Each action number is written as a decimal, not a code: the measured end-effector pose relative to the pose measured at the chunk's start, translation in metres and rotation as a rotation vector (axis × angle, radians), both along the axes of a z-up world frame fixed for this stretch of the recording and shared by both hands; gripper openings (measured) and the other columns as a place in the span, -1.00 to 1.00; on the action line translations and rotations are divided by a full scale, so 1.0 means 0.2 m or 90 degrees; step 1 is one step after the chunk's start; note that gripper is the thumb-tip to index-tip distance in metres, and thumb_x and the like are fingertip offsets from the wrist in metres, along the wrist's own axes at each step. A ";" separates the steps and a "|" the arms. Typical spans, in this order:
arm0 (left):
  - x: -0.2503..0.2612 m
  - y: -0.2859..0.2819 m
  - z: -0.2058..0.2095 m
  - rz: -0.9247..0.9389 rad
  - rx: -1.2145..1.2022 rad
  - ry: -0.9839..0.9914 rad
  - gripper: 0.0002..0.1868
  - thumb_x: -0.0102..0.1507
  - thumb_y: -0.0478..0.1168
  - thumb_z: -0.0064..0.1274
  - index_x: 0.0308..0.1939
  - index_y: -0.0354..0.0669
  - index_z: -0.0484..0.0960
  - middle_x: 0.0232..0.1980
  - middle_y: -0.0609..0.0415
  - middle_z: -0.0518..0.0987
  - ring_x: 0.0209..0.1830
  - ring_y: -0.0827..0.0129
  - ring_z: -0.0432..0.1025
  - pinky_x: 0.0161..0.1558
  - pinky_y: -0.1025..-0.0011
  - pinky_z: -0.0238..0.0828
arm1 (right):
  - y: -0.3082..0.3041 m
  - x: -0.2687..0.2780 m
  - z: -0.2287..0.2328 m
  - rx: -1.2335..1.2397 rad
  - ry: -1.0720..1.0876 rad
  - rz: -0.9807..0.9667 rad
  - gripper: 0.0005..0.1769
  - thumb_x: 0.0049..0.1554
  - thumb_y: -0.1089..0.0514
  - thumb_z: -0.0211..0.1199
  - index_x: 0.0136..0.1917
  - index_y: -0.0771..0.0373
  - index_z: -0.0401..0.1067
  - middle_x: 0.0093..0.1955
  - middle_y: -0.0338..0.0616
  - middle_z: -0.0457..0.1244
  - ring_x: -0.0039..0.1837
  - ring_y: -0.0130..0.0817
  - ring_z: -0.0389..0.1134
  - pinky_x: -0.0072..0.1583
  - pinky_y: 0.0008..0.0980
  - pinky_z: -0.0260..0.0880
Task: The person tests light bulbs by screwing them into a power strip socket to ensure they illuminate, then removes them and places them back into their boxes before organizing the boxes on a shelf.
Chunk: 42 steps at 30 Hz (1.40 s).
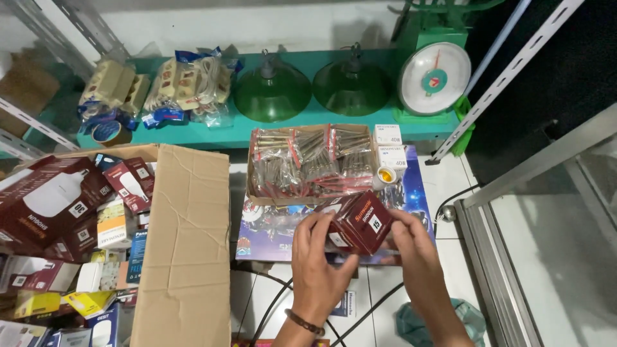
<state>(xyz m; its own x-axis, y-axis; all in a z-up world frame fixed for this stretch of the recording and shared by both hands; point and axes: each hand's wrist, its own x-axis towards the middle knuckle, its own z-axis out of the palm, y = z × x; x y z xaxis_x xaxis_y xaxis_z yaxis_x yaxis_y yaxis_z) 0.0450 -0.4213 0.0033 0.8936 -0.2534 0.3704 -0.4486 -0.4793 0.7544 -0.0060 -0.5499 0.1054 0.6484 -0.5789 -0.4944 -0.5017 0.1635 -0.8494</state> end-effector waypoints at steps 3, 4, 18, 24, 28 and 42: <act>0.01 0.04 -0.06 -0.035 0.095 -0.197 -0.20 0.11 -0.10 0.42 0.35 -0.03 0.35 0.27 -0.20 0.42 0.36 -0.07 0.31 0.51 -0.25 0.01 | 0.05 0.02 0.03 0.112 -0.021 -0.037 -0.37 0.20 -0.09 -0.05 0.51 0.05 0.28 0.21 0.03 0.38 0.04 -0.11 0.42 0.06 -0.20 0.45; 0.00 0.05 -0.07 -0.033 0.096 -0.195 -0.20 0.11 -0.10 0.42 0.35 -0.03 0.35 0.27 -0.20 0.42 0.36 -0.07 0.31 0.51 -0.25 0.01 | 0.06 0.02 0.03 0.113 -0.018 -0.035 -0.37 0.20 -0.09 -0.05 0.51 0.05 0.28 0.21 0.03 0.38 0.04 -0.11 0.42 0.06 -0.20 0.45; 0.01 0.24 -0.05 -0.078 0.211 -0.351 -0.39 0.25 -0.19 0.30 0.31 -0.04 0.36 0.17 -0.22 0.43 0.32 -0.14 0.34 0.43 -0.38 0.09 | 0.12 0.07 -0.06 0.167 -0.035 0.041 -0.66 0.19 0.11 0.10 0.20 0.24 0.38 0.18 0.06 0.43 0.04 -0.11 0.40 0.07 -0.24 0.35; 0.02 0.27 -0.05 -0.087 0.220 -0.341 -0.36 0.17 -0.22 0.35 0.28 -0.07 0.40 0.17 -0.20 0.42 0.33 -0.11 0.33 0.44 -0.36 0.06 | 0.13 0.07 -0.04 0.178 -0.017 0.081 -0.52 0.10 0.14 0.14 0.31 0.21 0.35 0.17 0.03 0.39 0.13 -0.11 0.40 0.12 -0.17 0.39; 0.06 0.30 -0.01 -0.139 0.192 -0.295 -0.34 0.16 -0.26 0.34 0.30 -0.09 0.38 0.16 -0.20 0.39 0.33 -0.14 0.31 0.45 -0.37 0.03 | 0.12 0.08 -0.07 0.177 -0.038 0.085 -0.51 0.10 0.17 0.11 0.32 0.21 0.37 0.18 -0.01 0.38 0.12 -0.17 0.36 0.08 -0.14 0.37; 0.20 0.38 0.07 -0.281 0.094 0.056 -0.10 -0.03 -0.04 0.53 0.35 -0.06 0.48 0.20 0.01 0.43 0.31 0.10 0.30 0.22 0.19 0.33 | 0.04 0.06 -0.15 -0.025 0.126 0.292 -0.39 0.08 0.01 0.31 0.42 -0.10 0.47 -0.46 -0.27 0.07 -0.26 -0.43 0.19 -0.04 -0.46 0.17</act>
<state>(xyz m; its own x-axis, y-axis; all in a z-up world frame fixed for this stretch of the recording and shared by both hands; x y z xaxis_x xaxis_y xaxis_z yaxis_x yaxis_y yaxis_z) 0.0843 -0.3449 0.0164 0.7146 -0.6607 0.2296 -0.5710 -0.3613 0.7372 0.0062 -0.5425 0.0747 0.7366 -0.2770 -0.6170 -0.6663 -0.1412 -0.7322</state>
